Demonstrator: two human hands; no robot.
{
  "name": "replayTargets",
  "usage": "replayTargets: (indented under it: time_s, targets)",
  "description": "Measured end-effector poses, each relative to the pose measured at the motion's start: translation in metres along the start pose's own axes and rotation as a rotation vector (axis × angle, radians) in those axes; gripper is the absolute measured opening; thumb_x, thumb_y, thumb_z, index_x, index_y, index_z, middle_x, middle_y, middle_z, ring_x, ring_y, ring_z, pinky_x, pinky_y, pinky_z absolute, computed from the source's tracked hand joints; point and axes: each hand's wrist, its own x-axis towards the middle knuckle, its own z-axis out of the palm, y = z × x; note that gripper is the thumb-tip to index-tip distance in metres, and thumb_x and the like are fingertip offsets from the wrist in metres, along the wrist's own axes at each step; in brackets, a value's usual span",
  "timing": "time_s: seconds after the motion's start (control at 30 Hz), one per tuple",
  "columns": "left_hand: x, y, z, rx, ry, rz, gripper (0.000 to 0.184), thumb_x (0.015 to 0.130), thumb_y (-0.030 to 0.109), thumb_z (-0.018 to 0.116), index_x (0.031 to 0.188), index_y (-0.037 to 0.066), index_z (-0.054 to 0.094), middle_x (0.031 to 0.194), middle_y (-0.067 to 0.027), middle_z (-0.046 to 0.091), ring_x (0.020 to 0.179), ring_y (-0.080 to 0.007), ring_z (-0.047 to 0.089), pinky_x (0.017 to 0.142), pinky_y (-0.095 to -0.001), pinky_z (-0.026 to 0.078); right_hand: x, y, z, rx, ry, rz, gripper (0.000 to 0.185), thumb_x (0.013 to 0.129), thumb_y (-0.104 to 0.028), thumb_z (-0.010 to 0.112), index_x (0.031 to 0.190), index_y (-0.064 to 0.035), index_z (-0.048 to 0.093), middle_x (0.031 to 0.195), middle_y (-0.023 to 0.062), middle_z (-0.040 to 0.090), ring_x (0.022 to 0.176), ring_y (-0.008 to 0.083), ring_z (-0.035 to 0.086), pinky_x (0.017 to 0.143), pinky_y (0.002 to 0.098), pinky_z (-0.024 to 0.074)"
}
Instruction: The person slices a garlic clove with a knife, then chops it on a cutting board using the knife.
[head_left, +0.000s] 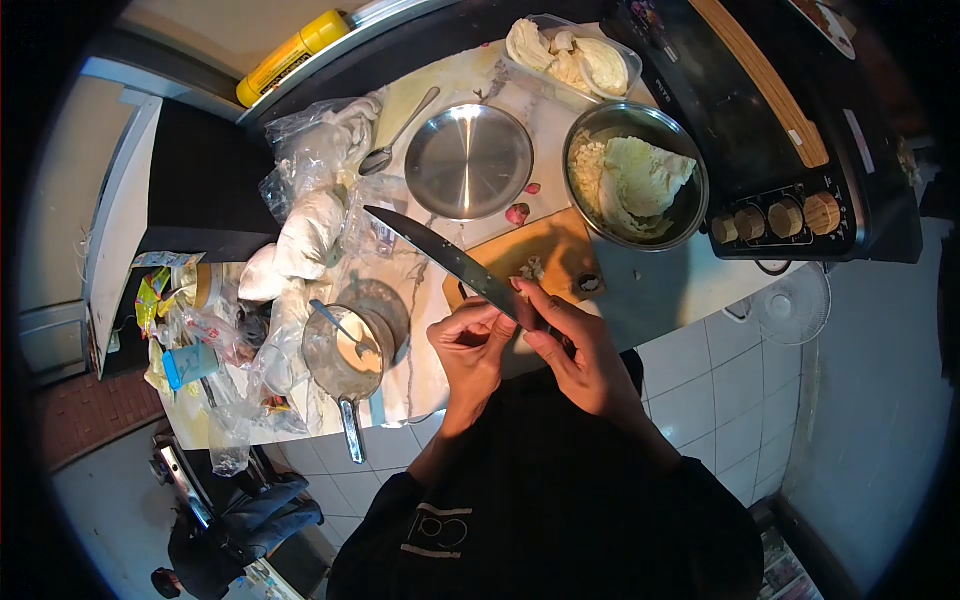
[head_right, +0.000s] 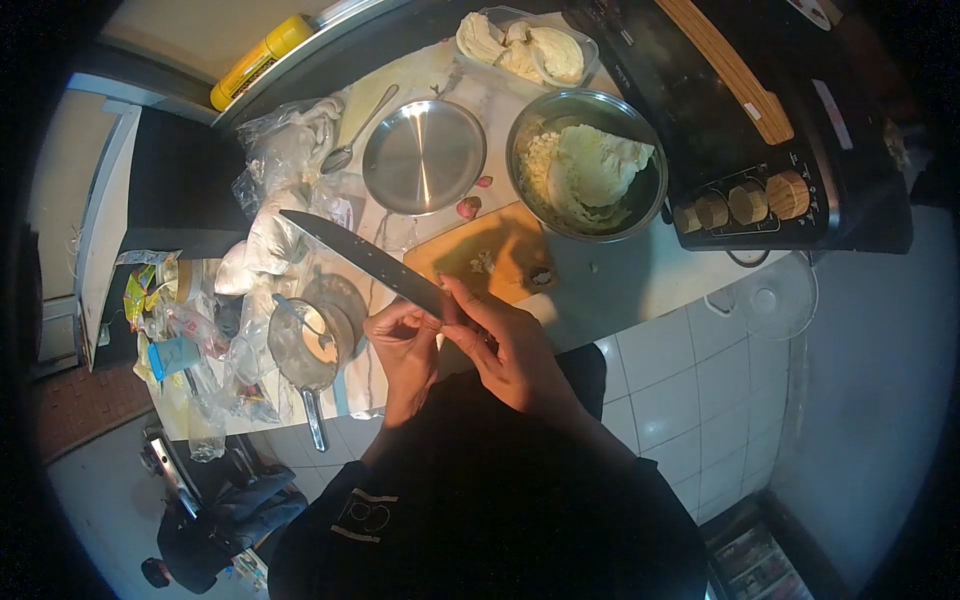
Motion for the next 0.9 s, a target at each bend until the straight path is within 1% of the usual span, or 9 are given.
replayTargets:
  time_s: [0.07, 0.2, 0.27, 0.37, 0.5, 0.57, 0.7, 0.77, 0.9]
  targets:
    - [0.000, -0.002, -0.001, -0.010, -0.006, -0.001, 0.016, 0.083, -0.007, 0.074, 0.098, 0.000, 0.071, 0.094, -0.0097, 0.069, 0.077, -0.0098, 0.061, 0.065, -0.0215, 0.048, 0.000, -0.003, -0.002, -0.020, -0.024, 0.037, 0.051, 0.094, 0.000, 0.057, 0.143, 0.0012, 0.043, 0.100, 0.0094, 0.061, 0.082, 0.0116, 0.050, 0.074, 0.0226, 0.0422]
    - [0.001, 0.000, -0.001, -0.092, -0.026, -0.011, 0.018, 0.084, -0.007, 0.073, 0.101, 0.000, 0.072, 0.098, -0.0110, 0.069, 0.080, -0.0107, 0.062, 0.068, -0.0223, 0.049, 0.001, -0.002, 0.002, 0.004, 0.002, 0.029, 0.049, 0.094, 0.001, 0.058, 0.141, 0.0025, 0.045, 0.098, 0.0098, 0.060, 0.081, 0.0121, 0.050, 0.073, 0.0228, 0.0422]
    - [-0.001, -0.002, 0.000, -0.090, -0.027, 0.003, 0.019, 0.084, -0.007, 0.073, 0.101, 0.001, 0.072, 0.100, -0.0117, 0.069, 0.081, -0.0112, 0.062, 0.069, -0.0227, 0.049, 0.001, 0.007, 0.003, -0.051, 0.066, -0.084, 0.043, 0.095, -0.007, 0.061, 0.136, 0.0011, 0.050, 0.098, 0.0174, 0.063, 0.082, 0.0274, 0.061, 0.073, 0.0307, 0.0474]
    - [-0.001, -0.002, 0.000, -0.083, -0.018, 0.000, 0.020, 0.084, -0.007, 0.073, 0.102, 0.001, 0.072, 0.102, -0.0129, 0.069, 0.083, -0.0119, 0.063, 0.071, -0.0232, 0.050, 0.001, 0.007, 0.002, -0.043, 0.044, 0.009, 0.042, 0.095, -0.006, 0.061, 0.135, 0.0016, 0.052, 0.097, 0.0165, 0.062, 0.081, 0.0267, 0.061, 0.073, 0.0307, 0.0476]
    - [0.000, -0.002, 0.002, -0.099, -0.010, 0.003, 0.020, 0.084, -0.008, 0.072, 0.102, 0.000, 0.072, 0.104, -0.0134, 0.069, 0.084, -0.0122, 0.064, 0.072, -0.0235, 0.050, 0.002, 0.000, 0.000, -0.050, 0.012, 0.036, 0.044, 0.095, -0.007, 0.061, 0.137, 0.0011, 0.050, 0.096, 0.0155, 0.062, 0.080, 0.0261, 0.061, 0.074, 0.0316, 0.0480]
    - [-0.001, -0.002, -0.003, -0.066, -0.012, -0.016, 0.019, 0.084, -0.008, 0.072, 0.102, 0.000, 0.071, 0.103, -0.0129, 0.069, 0.084, -0.0123, 0.064, 0.072, -0.0235, 0.050, 0.001, 0.003, 0.002, -0.038, 0.021, -0.051, 0.051, 0.095, -0.002, 0.058, 0.144, -0.0005, 0.044, 0.097, 0.0085, 0.060, 0.081, 0.0131, 0.052, 0.072, 0.0247, 0.0437]
    - [-0.002, -0.006, -0.013, -0.058, -0.057, -0.056, 0.016, 0.085, -0.008, 0.072, 0.099, -0.001, 0.069, 0.097, -0.0108, 0.069, 0.083, -0.0120, 0.064, 0.071, -0.0233, 0.050, 0.000, -0.004, -0.002, -0.059, -0.032, 0.014, 0.055, 0.095, -0.004, 0.059, 0.147, -0.0039, 0.041, 0.095, 0.0075, 0.060, 0.079, 0.0124, 0.051, 0.071, 0.0242, 0.0433]
    - [-0.001, -0.003, -0.007, -0.071, -0.044, -0.051, 0.015, 0.085, -0.008, 0.072, 0.098, -0.001, 0.069, 0.095, -0.0101, 0.069, 0.081, -0.0117, 0.064, 0.071, -0.0232, 0.050, 0.000, -0.006, -0.003, -0.050, -0.064, 0.096, 0.057, 0.094, -0.005, 0.060, 0.148, -0.0054, 0.040, 0.093, 0.0073, 0.059, 0.076, 0.0123, 0.049, 0.070, 0.0241, 0.0429]
    - [-0.003, -0.006, -0.010, -0.064, -0.021, -0.055, 0.013, 0.085, -0.007, 0.072, 0.096, -0.001, 0.068, 0.091, -0.0091, 0.069, 0.078, -0.0108, 0.063, 0.068, -0.0231, 0.050, 0.001, -0.007, -0.003, -0.059, -0.081, 0.107, 0.058, 0.094, -0.006, 0.061, 0.148, -0.0047, 0.039, 0.091, 0.0081, 0.059, 0.075, 0.0126, 0.048, 0.070, 0.0246, 0.0434]
